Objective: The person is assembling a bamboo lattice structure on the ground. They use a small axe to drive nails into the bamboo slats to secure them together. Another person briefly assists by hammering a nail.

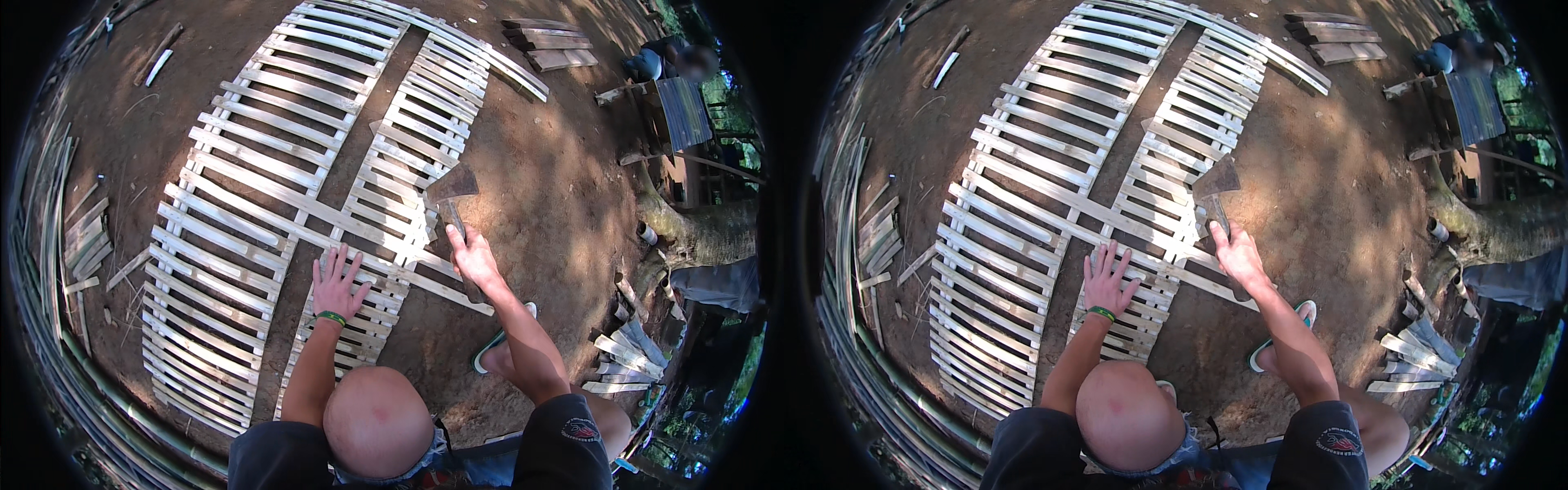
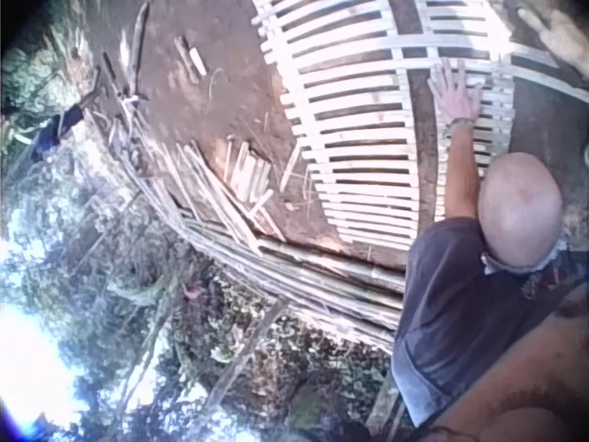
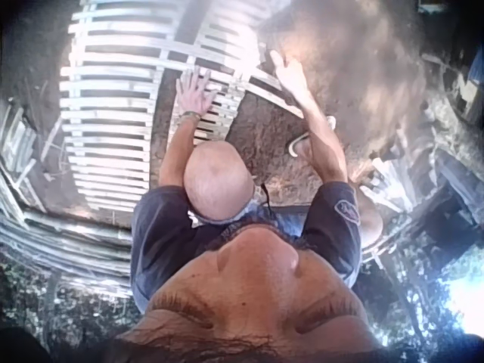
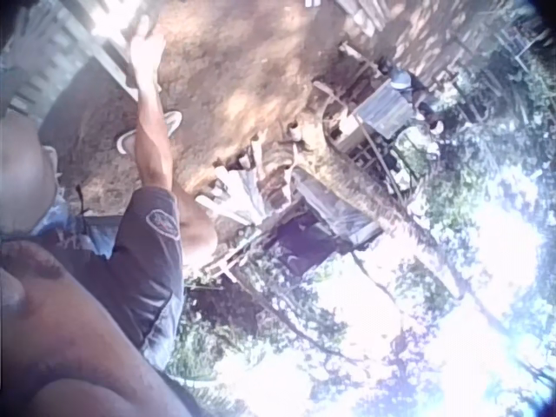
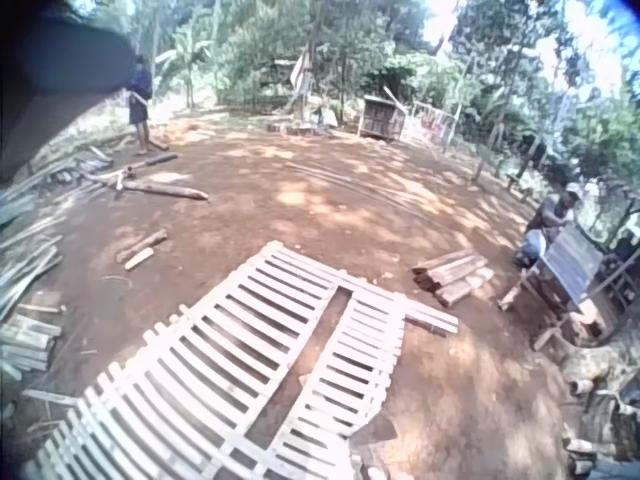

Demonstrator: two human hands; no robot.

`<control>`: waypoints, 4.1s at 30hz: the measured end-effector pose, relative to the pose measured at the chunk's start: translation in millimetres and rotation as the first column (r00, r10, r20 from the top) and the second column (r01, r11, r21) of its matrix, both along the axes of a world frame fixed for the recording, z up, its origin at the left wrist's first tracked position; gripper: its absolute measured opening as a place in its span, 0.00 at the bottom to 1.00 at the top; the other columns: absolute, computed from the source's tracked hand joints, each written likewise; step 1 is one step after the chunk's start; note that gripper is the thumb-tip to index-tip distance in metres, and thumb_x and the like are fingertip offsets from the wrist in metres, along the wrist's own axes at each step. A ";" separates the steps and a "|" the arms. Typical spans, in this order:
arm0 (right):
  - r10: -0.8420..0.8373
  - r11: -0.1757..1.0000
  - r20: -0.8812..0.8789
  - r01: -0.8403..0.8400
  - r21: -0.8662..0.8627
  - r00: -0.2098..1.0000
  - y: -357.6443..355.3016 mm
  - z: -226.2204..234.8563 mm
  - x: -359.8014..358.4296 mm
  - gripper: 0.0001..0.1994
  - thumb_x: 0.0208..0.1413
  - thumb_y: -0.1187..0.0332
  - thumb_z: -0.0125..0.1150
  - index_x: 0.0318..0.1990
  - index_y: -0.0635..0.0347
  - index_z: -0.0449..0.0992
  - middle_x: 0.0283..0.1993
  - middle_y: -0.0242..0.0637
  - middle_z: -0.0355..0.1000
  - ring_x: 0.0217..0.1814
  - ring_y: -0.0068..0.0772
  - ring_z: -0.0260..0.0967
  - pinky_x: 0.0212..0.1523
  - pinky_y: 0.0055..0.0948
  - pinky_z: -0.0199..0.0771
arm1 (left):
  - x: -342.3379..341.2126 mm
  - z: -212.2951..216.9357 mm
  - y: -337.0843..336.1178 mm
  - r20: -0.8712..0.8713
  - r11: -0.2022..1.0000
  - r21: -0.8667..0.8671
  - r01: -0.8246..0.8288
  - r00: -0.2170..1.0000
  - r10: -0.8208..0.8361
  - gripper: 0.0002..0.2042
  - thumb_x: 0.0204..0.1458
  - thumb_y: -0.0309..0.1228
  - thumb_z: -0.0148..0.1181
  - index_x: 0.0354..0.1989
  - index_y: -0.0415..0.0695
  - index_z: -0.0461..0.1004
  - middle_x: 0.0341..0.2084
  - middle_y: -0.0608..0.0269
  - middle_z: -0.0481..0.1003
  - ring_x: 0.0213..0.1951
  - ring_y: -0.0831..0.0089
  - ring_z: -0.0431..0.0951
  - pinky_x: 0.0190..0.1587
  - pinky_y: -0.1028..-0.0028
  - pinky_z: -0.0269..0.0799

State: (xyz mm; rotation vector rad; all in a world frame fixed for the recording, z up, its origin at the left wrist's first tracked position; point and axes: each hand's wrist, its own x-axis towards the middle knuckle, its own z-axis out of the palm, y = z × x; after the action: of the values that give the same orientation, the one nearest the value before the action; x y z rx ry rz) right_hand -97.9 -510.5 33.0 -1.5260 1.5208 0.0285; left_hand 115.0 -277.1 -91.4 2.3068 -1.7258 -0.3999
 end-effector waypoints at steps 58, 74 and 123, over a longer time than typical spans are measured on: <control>0.041 0.999 -0.092 -0.042 -0.002 0.995 -23.9 21.3 2.8 0.30 0.71 0.44 0.50 0.58 0.68 0.73 0.34 0.55 0.80 0.32 0.49 0.82 0.40 0.48 0.81 | -0.7 -0.6 2.0 0.008 0.999 0.037 -0.013 1.000 0.013 0.36 0.61 0.57 0.54 0.79 0.64 0.58 0.81 0.60 0.49 0.80 0.55 0.48 0.78 0.40 0.38; -0.021 0.994 -0.025 0.018 -0.111 0.999 -43.4 37.9 36.7 0.27 0.73 0.48 0.51 0.54 0.70 0.72 0.30 0.45 0.78 0.27 0.40 0.79 0.33 0.41 0.80 | -2.7 2.7 -5.7 -0.017 1.000 0.014 0.010 1.000 -0.009 0.36 0.61 0.56 0.55 0.78 0.61 0.60 0.80 0.58 0.50 0.79 0.52 0.50 0.77 0.40 0.39; -0.070 0.987 0.069 0.079 -0.139 0.995 -65.8 23.3 41.4 0.28 0.72 0.47 0.50 0.48 0.72 0.74 0.29 0.47 0.78 0.26 0.42 0.79 0.35 0.44 0.78 | -1.2 0.8 -3.0 0.007 1.000 0.028 0.008 1.000 -0.008 0.37 0.61 0.57 0.55 0.78 0.62 0.59 0.80 0.58 0.50 0.79 0.53 0.50 0.77 0.40 0.39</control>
State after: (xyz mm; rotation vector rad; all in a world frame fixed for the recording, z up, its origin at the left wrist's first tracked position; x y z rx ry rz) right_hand -56.5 -576.3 56.3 -1.5640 1.5548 -0.1740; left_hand 113.8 -280.1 -90.7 2.3243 -1.7441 -0.4201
